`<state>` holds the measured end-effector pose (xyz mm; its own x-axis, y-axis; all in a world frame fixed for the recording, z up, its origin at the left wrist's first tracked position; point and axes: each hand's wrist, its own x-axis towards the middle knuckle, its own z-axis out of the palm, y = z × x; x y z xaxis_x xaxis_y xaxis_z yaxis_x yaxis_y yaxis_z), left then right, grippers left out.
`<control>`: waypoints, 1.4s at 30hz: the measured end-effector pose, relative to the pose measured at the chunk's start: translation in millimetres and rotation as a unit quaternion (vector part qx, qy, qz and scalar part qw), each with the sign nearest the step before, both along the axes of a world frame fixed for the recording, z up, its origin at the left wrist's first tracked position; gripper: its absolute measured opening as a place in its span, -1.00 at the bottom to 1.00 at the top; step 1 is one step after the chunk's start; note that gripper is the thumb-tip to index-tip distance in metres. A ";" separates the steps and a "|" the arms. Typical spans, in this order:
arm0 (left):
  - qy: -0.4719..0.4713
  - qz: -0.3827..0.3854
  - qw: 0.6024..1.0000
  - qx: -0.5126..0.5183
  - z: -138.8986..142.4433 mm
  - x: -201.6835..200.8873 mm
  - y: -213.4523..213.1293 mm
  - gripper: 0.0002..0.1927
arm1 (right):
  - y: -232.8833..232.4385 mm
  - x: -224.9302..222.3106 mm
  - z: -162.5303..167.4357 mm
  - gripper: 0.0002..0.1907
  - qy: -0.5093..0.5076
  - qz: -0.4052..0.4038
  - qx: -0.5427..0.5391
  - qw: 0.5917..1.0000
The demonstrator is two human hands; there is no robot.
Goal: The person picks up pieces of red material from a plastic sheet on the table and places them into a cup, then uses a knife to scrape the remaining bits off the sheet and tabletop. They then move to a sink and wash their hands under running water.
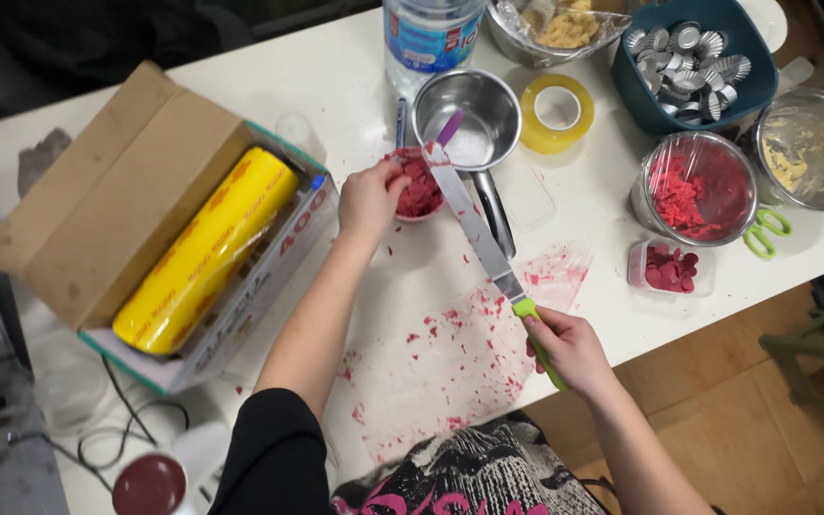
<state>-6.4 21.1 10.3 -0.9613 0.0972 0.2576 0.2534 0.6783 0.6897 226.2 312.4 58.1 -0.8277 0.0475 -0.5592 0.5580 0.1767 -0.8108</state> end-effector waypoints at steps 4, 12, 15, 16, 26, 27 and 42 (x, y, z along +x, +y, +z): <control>0.094 -0.076 0.987 -0.104 -10.6 -14.7 -5.7 -0.70 | 0.3 0.8 4.5 -0.63 -0.035 -0.009 0.054 0.998; -0.052 0.115 0.970 0.206 -66.3 52.5 -29.6 -0.76 | 21.5 20.7 -1.9 -0.64 -0.052 -0.023 0.039 0.998; -0.037 0.163 0.983 0.080 -90.0 107.9 -39.3 -0.60 | 27.0 34.0 -8.9 -0.65 -0.060 -0.041 0.021 0.997; 0.000 0.169 0.986 -0.004 -97.5 118.0 -41.9 -0.51 | 27.7 38.4 -12.0 -0.66 -0.063 -0.048 0.017 0.997; -0.075 0.188 0.973 -0.109 -140.8 107.4 -53.5 -0.79 | 37.4 80.8 -32.8 -0.68 -0.073 -0.051 0.012 0.996; -0.070 0.184 0.975 -0.104 -142.2 105.8 -55.3 -0.80 | 38.1 84.0 -35.1 -0.68 -0.075 -0.060 0.010 0.995; -0.185 0.047 0.972 -0.133 -125.5 72.2 -65.6 -0.84 | 32.3 103.2 -47.4 -0.65 -0.072 -0.078 -0.018 0.994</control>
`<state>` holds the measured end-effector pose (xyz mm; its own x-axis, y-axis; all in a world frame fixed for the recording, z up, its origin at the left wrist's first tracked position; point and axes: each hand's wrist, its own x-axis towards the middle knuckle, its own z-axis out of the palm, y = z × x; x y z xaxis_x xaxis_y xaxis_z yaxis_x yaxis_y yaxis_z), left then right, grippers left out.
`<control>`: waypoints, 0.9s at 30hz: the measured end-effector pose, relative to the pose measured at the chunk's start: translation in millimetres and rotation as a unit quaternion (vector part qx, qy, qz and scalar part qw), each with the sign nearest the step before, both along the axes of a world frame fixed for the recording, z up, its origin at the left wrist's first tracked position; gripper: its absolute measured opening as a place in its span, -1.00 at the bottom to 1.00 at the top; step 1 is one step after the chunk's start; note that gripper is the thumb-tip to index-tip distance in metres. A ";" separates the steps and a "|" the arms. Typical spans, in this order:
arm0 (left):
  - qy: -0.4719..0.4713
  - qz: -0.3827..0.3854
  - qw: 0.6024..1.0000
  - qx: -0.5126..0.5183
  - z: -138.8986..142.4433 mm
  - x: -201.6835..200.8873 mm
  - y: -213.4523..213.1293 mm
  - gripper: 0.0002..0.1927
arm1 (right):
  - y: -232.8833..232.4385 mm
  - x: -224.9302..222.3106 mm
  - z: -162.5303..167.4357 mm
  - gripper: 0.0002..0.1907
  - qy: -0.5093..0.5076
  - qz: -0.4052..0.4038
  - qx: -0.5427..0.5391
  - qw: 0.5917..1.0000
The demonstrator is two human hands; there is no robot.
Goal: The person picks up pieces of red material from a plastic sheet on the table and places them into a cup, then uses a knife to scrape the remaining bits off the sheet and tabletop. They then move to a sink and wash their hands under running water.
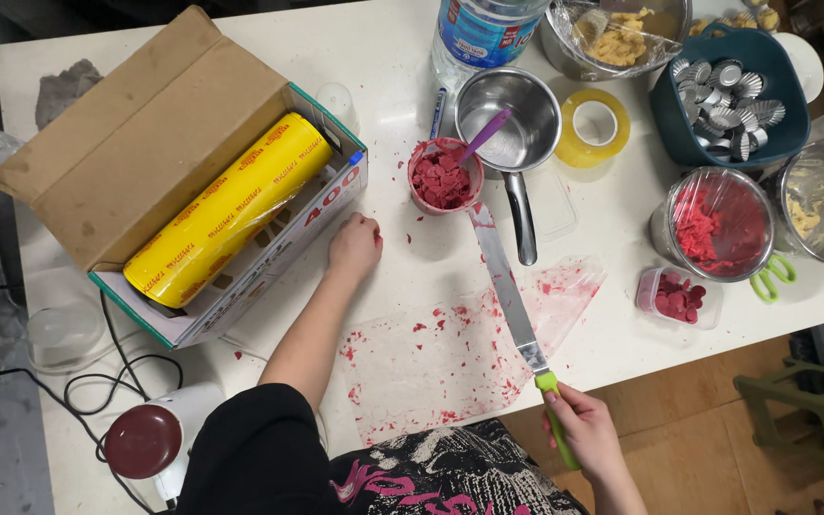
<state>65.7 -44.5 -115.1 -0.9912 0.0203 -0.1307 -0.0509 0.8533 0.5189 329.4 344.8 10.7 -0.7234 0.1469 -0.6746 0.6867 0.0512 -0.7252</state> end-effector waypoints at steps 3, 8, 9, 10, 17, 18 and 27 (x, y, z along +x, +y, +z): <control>-0.004 -0.003 1.000 0.012 -0.6 1.1 -1.7 -0.86 | 0.0 1.0 -1.5 -0.64 -0.001 0.032 0.012 0.999; 0.143 0.097 0.970 0.171 -11.4 31.7 -5.2 -0.72 | -14.1 -11.5 -21.3 -0.64 -0.002 0.142 0.156 0.978; 0.167 0.108 0.966 0.166 -15.1 40.1 -2.8 -0.67 | -20.2 -15.6 -28.2 -0.63 -0.003 0.162 0.198 0.967; 0.192 0.120 0.961 0.160 -18.7 45.6 -0.4 -0.62 | -25.7 -20.0 -34.6 -0.62 -0.004 0.183 0.238 0.954; 0.231 0.107 0.957 0.135 -34.3 34.2 19.8 -0.51 | -59.6 -42.4 -62.1 -0.64 0.131 0.231 0.351 0.898; 0.230 0.106 0.957 0.144 -34.5 29.3 22.1 -0.51 | -64.2 -43.6 -63.3 -0.65 0.147 0.236 0.367 0.888; 0.216 0.095 0.943 0.237 -32.0 20.2 24.7 -0.55 | -80.9 -45.4 -47.5 -0.67 0.191 0.259 0.471 0.821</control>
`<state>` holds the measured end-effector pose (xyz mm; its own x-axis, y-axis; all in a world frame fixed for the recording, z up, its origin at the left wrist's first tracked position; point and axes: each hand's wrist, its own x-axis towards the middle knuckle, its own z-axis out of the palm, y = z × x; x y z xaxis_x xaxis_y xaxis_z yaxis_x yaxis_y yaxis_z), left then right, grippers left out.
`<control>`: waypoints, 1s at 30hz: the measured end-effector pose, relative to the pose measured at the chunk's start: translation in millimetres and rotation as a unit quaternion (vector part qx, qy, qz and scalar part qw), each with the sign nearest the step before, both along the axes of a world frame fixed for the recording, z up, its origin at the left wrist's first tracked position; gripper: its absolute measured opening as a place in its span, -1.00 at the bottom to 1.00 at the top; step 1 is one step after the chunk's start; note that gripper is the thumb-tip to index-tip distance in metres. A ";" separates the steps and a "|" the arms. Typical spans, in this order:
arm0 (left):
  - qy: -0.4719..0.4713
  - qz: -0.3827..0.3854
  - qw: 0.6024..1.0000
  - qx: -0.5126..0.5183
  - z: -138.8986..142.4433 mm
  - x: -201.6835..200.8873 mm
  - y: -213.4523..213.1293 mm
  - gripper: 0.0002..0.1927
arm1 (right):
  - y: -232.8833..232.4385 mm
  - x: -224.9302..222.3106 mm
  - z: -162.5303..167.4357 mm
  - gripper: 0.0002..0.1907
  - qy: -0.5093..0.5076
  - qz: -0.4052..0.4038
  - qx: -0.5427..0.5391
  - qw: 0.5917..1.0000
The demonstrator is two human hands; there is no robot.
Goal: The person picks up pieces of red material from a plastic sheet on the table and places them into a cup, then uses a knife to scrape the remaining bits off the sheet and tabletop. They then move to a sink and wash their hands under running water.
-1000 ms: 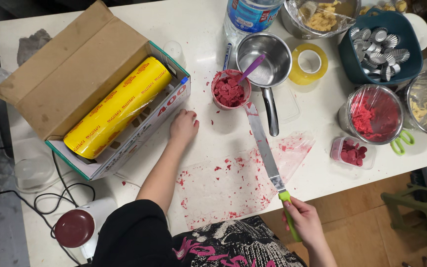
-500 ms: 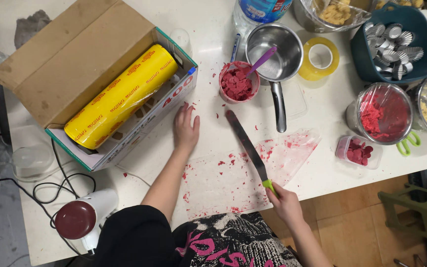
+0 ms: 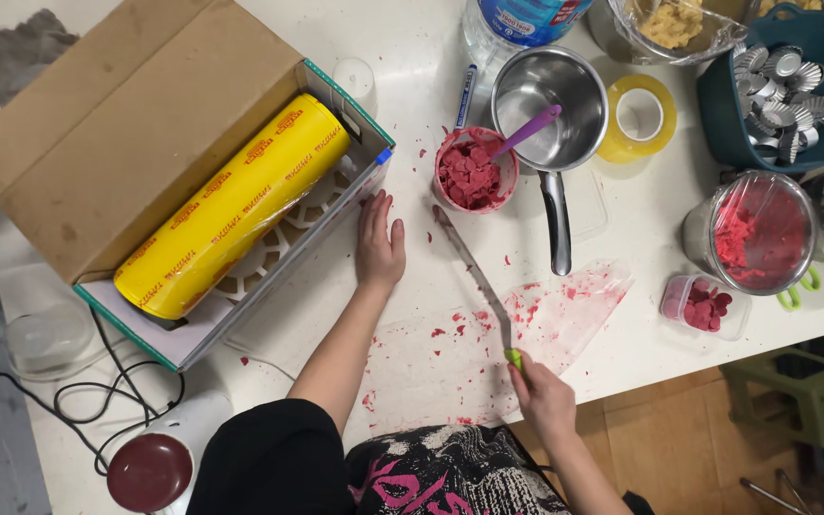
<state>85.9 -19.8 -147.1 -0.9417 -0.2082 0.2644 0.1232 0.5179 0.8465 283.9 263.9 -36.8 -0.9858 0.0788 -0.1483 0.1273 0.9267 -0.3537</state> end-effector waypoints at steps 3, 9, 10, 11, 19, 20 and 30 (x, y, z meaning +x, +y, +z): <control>0.010 0.000 0.999 0.038 2.2 3.1 -1.6 -0.56 | 3.3 -12.3 1.3 -0.68 0.010 0.012 0.058 0.998; 0.012 0.019 0.995 0.096 -2.2 -2.2 5.1 -0.53 | 5.9 -20.8 -22.6 -0.68 -0.036 0.029 0.000 0.999; 0.011 0.019 0.994 0.112 -4.9 -2.8 8.5 -0.52 | 4.4 -17.5 -28.1 -0.68 -0.051 0.023 -0.041 0.998; 0.025 0.018 0.992 0.124 -7.9 -3.2 12.2 -0.51 | 1.3 -14.0 -34.1 -0.67 -0.073 0.013 -0.087 0.993; 0.107 -0.006 0.925 0.365 -19.6 -12.1 34.0 -0.41 | -47.5 7.1 -63.9 -0.63 -0.251 -0.146 -0.343 0.894; 0.098 -0.007 0.915 0.390 -16.0 -12.7 32.9 -0.38 | -48.3 7.0 -62.8 -0.68 -0.255 -0.134 -0.398 0.871; 0.116 -0.046 0.881 0.456 65.6 28.7 -0.9 -0.51 | 8.5 25.2 -8.2 -0.71 -0.301 -0.221 -0.570 0.732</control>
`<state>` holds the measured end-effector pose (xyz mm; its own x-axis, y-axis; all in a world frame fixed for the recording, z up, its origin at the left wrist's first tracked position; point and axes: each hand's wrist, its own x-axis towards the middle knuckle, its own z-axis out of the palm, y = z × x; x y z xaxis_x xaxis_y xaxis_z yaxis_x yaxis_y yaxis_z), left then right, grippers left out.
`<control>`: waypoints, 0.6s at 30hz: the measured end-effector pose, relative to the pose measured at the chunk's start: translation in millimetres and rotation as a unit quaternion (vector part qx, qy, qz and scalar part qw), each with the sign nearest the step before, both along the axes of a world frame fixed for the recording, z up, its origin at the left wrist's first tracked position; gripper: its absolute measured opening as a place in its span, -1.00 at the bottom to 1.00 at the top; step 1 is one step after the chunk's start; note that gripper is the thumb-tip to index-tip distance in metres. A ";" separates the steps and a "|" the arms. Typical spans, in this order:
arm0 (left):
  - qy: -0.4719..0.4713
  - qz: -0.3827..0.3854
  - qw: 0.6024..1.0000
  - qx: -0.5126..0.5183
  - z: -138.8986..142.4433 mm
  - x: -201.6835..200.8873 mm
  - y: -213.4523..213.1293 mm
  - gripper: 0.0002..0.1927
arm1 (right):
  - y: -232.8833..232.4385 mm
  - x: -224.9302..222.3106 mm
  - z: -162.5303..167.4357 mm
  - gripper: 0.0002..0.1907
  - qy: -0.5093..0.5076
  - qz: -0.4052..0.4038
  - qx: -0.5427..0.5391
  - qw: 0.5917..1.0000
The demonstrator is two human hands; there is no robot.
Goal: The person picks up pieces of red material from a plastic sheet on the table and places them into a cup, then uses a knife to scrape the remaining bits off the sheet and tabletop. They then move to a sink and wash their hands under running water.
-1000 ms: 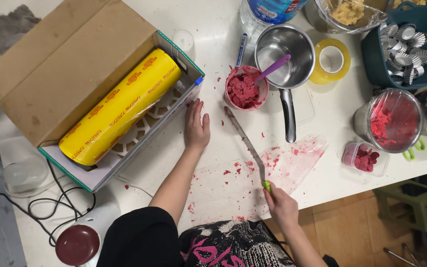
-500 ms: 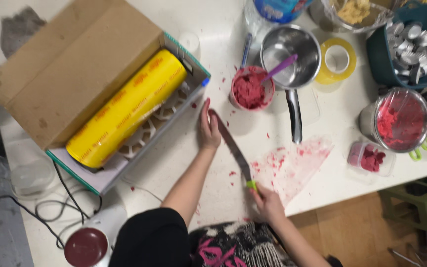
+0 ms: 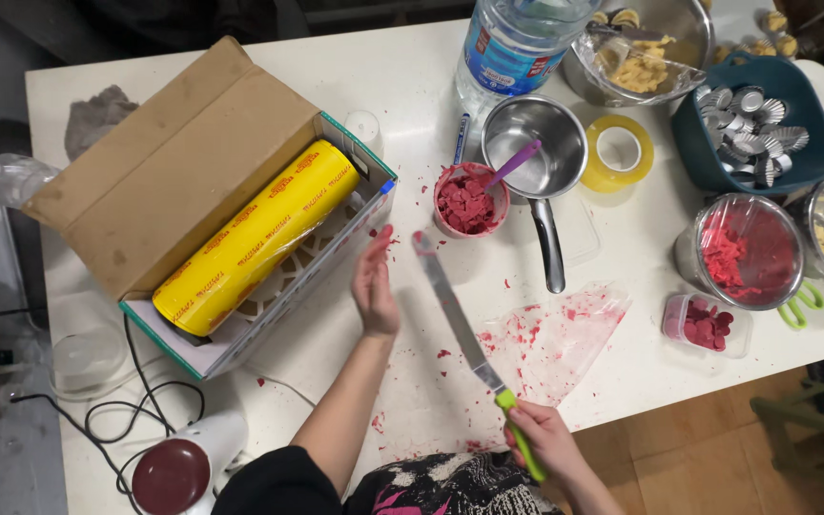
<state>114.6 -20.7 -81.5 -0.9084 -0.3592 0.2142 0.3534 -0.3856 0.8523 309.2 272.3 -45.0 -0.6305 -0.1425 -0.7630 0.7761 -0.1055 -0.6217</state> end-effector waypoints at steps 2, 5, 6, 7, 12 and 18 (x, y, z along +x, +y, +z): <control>-0.097 0.017 0.991 -0.087 1.2 6.0 -13.5 -0.61 | 14.3 0.4 6.6 -0.72 0.022 -0.021 -0.005 1.000; -0.255 0.036 0.922 -0.288 -12.4 3.5 -28.0 -0.65 | 33.1 -4.8 10.2 -0.71 0.062 -0.021 0.043 0.997; -0.268 0.043 0.889 -0.369 -18.8 0.5 -31.4 -0.63 | 38.1 -7.3 10.8 -0.71 0.081 -0.009 0.066 0.994; -0.281 0.048 0.849 -0.446 -25.4 -2.3 -33.6 -0.61 | 42.3 -8.3 11.6 -0.70 0.098 0.003 0.089 0.991; -0.279 0.089 0.737 -0.609 -45.7 -40.0 -33.7 -0.58 | 52.0 -11.6 16.0 -0.70 0.081 0.044 0.096 0.991; -0.308 0.103 0.674 -0.663 -49.2 -54.6 -25.0 -0.60 | 59.6 -7.7 15.4 -0.74 0.077 0.041 0.057 0.995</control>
